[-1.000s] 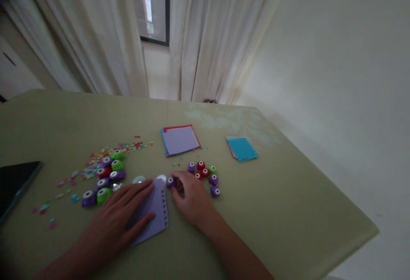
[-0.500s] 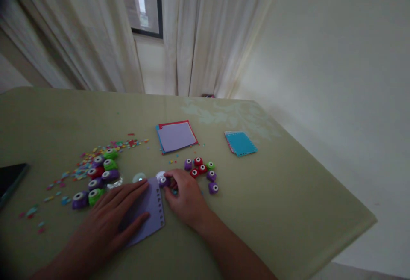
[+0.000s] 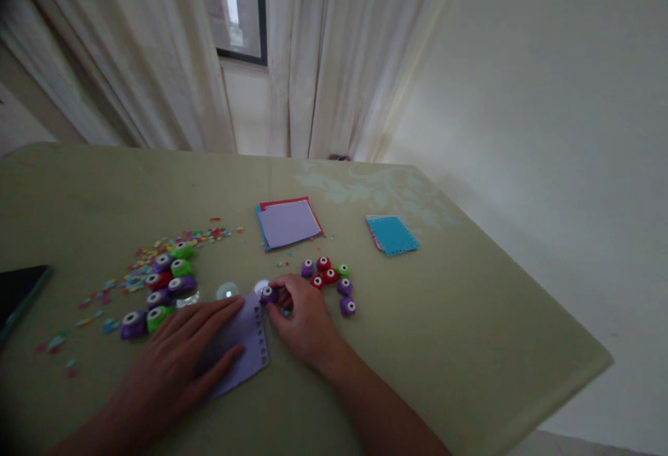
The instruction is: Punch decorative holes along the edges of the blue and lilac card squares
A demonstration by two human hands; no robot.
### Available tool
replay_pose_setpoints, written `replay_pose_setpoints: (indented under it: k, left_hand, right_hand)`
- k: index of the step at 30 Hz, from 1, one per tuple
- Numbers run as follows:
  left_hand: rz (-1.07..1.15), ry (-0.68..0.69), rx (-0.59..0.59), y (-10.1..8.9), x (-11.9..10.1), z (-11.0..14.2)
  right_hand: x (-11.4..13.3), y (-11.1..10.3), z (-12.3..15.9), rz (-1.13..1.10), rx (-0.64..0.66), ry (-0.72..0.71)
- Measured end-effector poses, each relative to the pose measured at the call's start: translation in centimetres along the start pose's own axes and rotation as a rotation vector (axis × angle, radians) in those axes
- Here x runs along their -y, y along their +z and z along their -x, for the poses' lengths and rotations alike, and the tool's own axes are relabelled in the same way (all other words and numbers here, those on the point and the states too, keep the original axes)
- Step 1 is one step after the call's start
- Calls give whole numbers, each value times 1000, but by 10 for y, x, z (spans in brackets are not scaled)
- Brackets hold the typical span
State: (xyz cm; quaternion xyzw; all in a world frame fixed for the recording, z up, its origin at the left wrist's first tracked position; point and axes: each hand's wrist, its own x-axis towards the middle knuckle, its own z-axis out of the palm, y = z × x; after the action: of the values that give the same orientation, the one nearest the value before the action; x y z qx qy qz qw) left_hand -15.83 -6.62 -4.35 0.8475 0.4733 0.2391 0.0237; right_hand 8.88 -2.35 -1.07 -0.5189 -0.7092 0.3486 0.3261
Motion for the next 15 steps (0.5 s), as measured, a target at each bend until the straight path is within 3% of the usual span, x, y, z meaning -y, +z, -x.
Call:
replay_pose_setpoints:
  k: [15]
  left_hand:
    - [-6,16,21,-2,-2,0]
  right_hand:
    - [6,-3,0,-100,-15,22]
